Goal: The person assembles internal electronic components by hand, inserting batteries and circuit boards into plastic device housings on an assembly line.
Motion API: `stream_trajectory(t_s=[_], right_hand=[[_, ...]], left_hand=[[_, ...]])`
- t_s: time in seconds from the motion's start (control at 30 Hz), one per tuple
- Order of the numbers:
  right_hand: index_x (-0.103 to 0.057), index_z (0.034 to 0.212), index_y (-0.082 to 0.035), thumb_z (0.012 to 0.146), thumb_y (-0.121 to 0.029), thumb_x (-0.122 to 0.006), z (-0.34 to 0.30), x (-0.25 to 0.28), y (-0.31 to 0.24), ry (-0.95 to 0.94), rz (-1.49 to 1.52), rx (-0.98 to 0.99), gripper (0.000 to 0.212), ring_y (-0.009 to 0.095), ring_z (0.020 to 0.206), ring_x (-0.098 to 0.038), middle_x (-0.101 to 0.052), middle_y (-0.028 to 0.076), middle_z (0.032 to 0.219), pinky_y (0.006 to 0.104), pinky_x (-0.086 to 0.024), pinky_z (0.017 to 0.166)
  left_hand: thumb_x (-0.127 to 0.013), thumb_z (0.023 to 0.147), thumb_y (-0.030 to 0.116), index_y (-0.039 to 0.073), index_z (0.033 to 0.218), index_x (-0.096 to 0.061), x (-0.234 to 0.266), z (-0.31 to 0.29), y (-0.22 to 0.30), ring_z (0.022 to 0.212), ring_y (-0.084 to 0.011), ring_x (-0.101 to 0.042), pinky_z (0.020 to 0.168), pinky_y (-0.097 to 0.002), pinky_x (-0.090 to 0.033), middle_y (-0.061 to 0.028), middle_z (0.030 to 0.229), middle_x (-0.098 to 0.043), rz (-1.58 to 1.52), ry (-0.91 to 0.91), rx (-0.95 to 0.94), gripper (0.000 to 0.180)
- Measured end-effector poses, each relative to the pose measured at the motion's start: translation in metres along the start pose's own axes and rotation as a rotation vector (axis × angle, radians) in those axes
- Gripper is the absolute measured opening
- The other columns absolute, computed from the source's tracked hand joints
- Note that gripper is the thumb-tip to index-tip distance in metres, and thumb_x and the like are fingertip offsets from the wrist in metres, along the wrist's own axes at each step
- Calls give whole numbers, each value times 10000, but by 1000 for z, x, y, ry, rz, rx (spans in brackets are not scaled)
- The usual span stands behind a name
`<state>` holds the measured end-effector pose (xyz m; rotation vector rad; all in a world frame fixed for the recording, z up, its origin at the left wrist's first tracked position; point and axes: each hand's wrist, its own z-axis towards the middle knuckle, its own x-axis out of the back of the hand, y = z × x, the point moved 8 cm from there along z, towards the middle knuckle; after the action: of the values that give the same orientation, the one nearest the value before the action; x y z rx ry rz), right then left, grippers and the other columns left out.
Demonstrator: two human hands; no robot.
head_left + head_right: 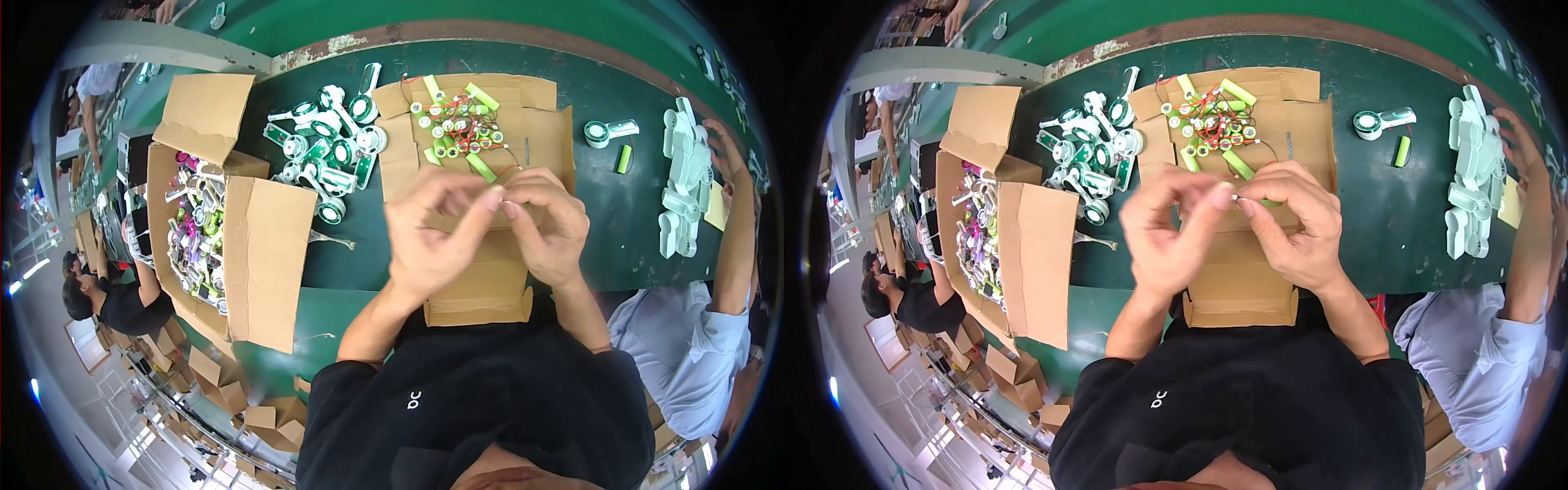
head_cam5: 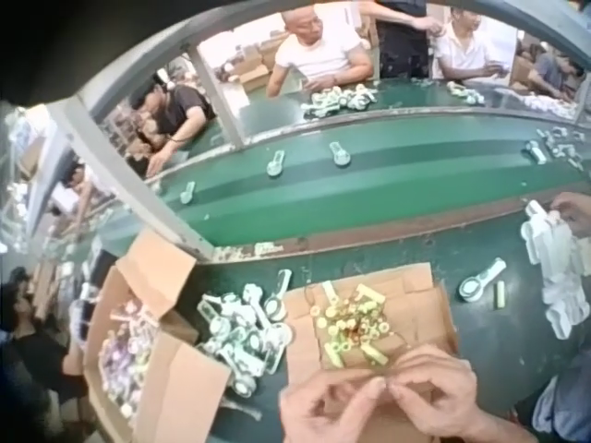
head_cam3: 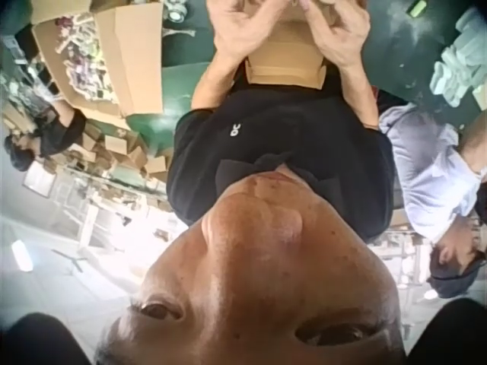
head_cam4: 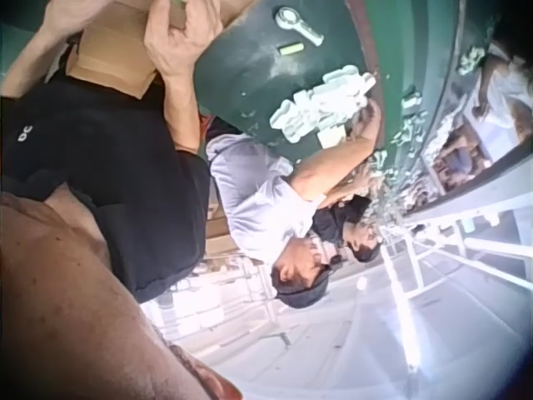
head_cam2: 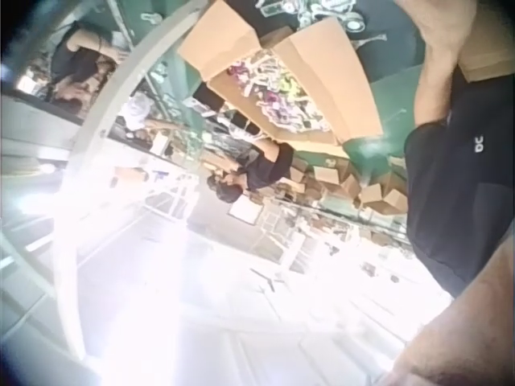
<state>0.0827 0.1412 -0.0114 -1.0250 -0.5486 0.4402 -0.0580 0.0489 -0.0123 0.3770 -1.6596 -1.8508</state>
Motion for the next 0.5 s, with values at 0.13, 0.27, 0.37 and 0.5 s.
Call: stream_trajectory(t_s=[0.13,0.27,0.37,0.5], right_hand=[[-698,950,19,851,79,-729,-6,8,8,27,29,-59,120,214,840,-701,-742,104,874,310,-540,767],[-688,973,28,908,48,-711,-10,10,25,100,208,-260,72,158,867,-715,-751,95,897,284,-551,806],[-691,982,34,943,19,-710,-11,10,35,147,358,-388,45,145,904,-720,-749,85,947,284,-561,838],[-681,999,30,960,4,-697,-9,9,41,127,443,-435,49,145,925,-722,-745,88,963,291,-561,845]], left_hand=[[-801,854,152,-5,946,-706,46,57,-3,753,-245,-608,671,-371,-468,-96,771,-598,606,252,-174,206],[-759,868,345,19,960,-735,50,120,-40,884,-365,-688,773,-479,-542,-176,934,-725,1306,124,-243,340],[-693,891,433,54,960,-746,50,142,-73,1007,-432,-713,872,-529,-564,-234,1014,-751,1304,-144,212,390],[-698,849,409,125,1063,-788,63,152,-86,1037,-352,-729,925,-452,-556,-134,1027,-781,1178,-150,307,366]])
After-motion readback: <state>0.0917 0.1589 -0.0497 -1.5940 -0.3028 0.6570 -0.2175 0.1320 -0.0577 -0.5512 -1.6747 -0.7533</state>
